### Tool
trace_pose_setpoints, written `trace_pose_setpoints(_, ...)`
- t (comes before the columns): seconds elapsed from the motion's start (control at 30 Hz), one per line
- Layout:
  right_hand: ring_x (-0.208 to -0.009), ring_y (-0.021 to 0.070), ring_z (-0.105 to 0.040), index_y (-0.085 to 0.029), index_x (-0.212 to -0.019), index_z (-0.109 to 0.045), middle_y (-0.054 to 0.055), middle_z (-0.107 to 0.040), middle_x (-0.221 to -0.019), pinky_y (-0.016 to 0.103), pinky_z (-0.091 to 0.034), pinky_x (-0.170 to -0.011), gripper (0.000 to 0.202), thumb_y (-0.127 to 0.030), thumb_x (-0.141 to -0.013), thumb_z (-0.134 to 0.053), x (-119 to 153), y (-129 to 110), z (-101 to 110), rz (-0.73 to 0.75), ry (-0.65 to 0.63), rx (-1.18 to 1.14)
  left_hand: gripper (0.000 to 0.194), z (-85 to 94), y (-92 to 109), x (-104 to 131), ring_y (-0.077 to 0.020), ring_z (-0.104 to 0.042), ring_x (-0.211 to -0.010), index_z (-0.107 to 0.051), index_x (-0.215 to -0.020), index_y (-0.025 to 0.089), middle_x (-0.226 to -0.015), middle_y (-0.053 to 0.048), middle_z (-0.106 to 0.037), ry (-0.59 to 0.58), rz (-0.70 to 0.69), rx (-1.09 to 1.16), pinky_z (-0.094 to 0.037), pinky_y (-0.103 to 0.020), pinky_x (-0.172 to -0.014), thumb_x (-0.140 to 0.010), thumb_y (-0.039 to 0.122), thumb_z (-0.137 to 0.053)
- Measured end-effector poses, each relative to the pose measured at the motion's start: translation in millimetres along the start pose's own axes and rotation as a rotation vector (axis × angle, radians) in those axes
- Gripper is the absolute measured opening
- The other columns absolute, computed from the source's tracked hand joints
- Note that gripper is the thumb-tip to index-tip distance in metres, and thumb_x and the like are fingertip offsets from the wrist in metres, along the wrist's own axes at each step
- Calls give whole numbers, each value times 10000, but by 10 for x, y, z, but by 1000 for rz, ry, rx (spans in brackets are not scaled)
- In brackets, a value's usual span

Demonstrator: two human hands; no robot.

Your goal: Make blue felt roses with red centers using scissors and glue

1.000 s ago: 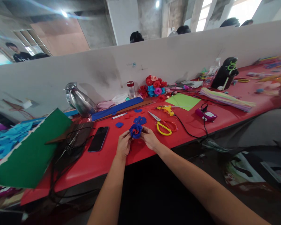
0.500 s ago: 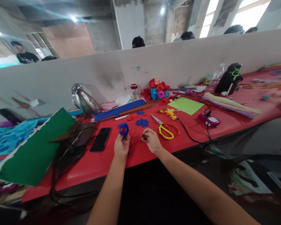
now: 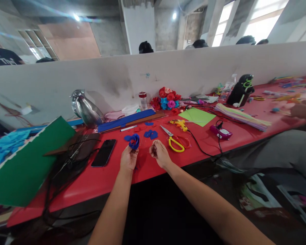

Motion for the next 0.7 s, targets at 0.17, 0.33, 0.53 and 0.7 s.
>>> trace_pose_setpoints(0.17, -380, 75, -390, -236, -686, -414, -66, -535, -472, 205, -221, -395, 343, -538, -727, -573, -21, 29, 4, 13, 37, 26, 83, -41, -46, 43, -96, -585, -544, -682, -635, 140, -612, -15, -673, -51, -12, -87, -451, -188, -519, -596, 93, -737)
trace_pose_setpoints(0.33, -382, 71, -386, -220, -635, -453, -51, -533, -461, 209, -203, -392, 330, -500, -727, -601, -12, 26, 7, 4, 21, 45, 115, -44, -72, 46, -108, -604, -567, -701, -652, 130, -628, -28, -689, -77, -33, -149, -464, -210, -575, -559, 116, -767)
trace_pose_setpoints(0.53, -443, 74, -432, -213, -636, -497, -44, -561, -555, 217, -270, -427, 268, -424, -691, -652, -25, 16, 24, 29, 26, 13, 139, -23, -88, 32, -113, -629, -616, -709, -678, 144, -655, -23, -699, -54, -94, -174, -480, -229, -653, -565, 143, -789)
trace_pose_setpoints(0.7, -526, 81, -512, -229, -741, -536, -56, -588, -670, 213, -363, -487, 258, -374, -640, -723, -15, -6, -5, 37, -2, -17, 194, -59, -90, 75, -135, -639, -636, -727, -695, 150, -681, -25, -713, -57, -185, -220, -495, -249, -653, -532, 192, -825)
Point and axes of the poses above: each hand's wrist, its own x-axis away from the middle knuckle, its own z-axis out of the back of the hand, y = z × x, the point moved 2 cm from there along -x, towards the middle knuckle
